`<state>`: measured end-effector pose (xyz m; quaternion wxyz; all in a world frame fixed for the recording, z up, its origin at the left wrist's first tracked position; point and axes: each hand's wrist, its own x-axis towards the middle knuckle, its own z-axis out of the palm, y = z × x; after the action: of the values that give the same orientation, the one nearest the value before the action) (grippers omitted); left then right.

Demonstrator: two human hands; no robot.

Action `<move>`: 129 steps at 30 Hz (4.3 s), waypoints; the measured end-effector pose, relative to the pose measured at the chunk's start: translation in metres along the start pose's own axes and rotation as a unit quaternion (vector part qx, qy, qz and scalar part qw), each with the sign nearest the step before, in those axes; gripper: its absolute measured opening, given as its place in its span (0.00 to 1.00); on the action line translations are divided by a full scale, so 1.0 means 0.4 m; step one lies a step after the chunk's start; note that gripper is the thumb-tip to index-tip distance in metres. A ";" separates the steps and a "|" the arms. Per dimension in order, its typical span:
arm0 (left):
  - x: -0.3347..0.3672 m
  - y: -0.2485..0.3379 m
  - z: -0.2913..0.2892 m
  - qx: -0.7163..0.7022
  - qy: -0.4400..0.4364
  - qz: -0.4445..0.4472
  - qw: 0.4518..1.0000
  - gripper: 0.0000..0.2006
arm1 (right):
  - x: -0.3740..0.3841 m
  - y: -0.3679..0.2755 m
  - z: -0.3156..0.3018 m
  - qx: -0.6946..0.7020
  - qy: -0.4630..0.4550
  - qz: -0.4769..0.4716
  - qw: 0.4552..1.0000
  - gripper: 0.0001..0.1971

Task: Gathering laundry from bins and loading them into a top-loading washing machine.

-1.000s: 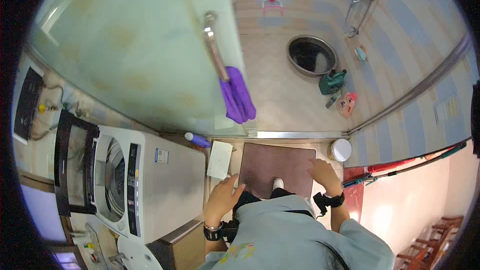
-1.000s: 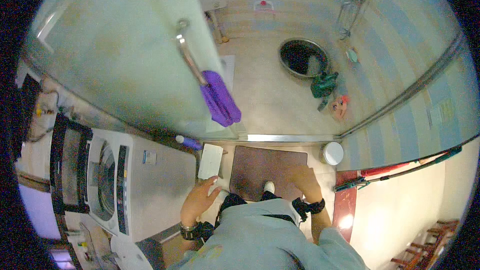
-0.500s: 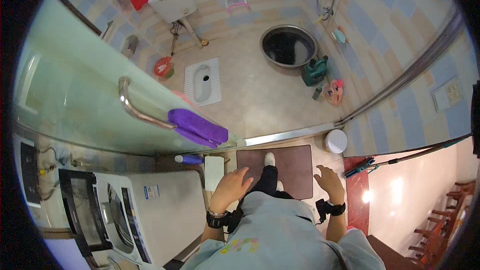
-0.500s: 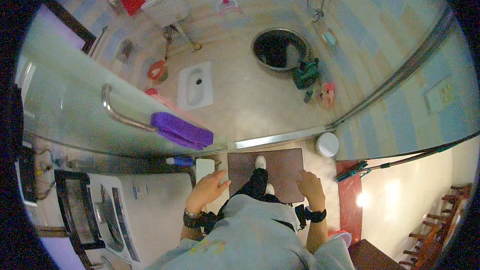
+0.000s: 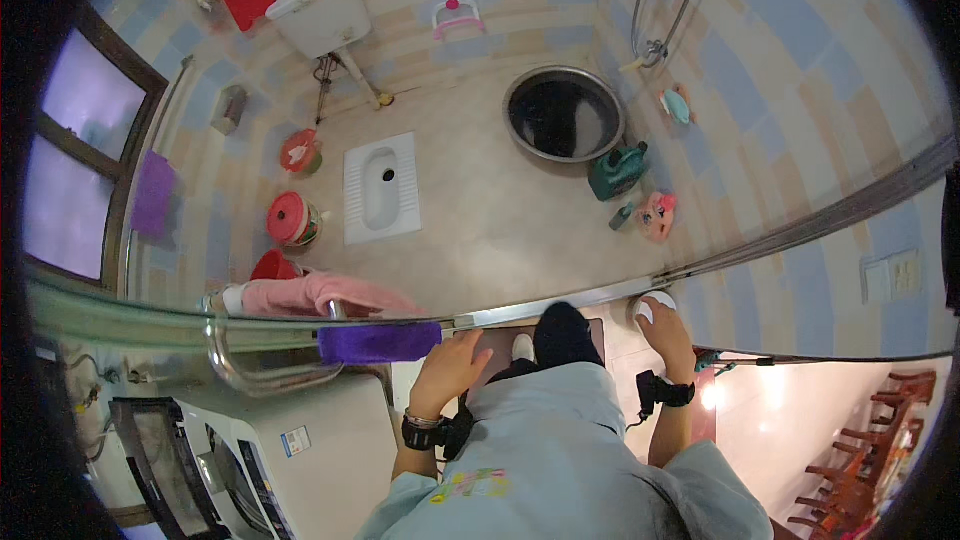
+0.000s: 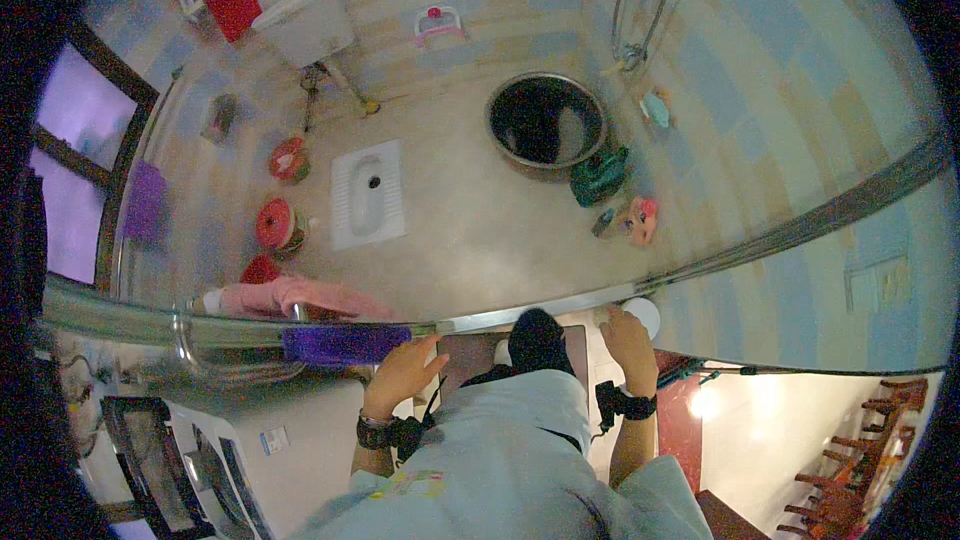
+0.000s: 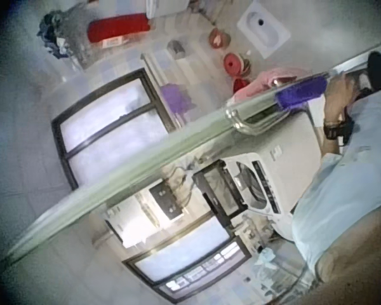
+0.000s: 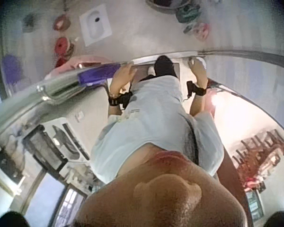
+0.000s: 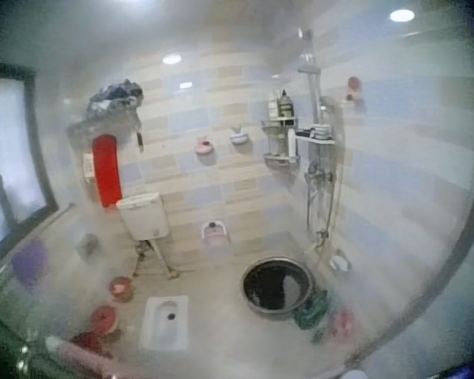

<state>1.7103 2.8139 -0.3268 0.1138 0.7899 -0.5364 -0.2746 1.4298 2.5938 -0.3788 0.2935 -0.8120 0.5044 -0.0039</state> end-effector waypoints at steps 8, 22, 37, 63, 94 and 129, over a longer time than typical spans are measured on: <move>0.225 0.014 -0.043 -0.027 -0.050 -0.023 0.998 0.22 | 0.228 0.078 -0.029 0.005 -0.010 0.052 0.999 0.18; 0.755 -0.005 -0.075 -0.130 -0.068 -0.170 0.974 0.18 | 0.911 0.153 -0.149 -0.019 -0.119 -0.062 0.991 0.16; 0.462 -0.220 0.202 -0.542 -0.018 -0.563 0.623 0.17 | 1.254 0.310 -0.080 -0.003 -0.215 -0.138 0.967 0.16; 1.159 -0.055 0.030 -0.379 -0.022 -0.439 0.814 0.38 | 2.072 0.155 0.606 -0.158 -0.230 -0.247 0.928 0.08; 1.147 -0.136 0.001 -0.372 0.086 -0.521 0.764 0.35 | 2.054 0.166 0.947 -0.129 -0.442 -0.189 0.867 0.07; 0.719 -0.227 0.312 -0.638 0.169 -0.534 0.528 0.13 | 1.950 -0.217 -0.355 -0.022 -0.098 -0.143 0.985 0.10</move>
<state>1.7912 2.6027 -0.5622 0.5085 0.6772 0.3330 -0.4147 1.8407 1.9136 -0.4455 0.3204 -0.8783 0.3520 0.0447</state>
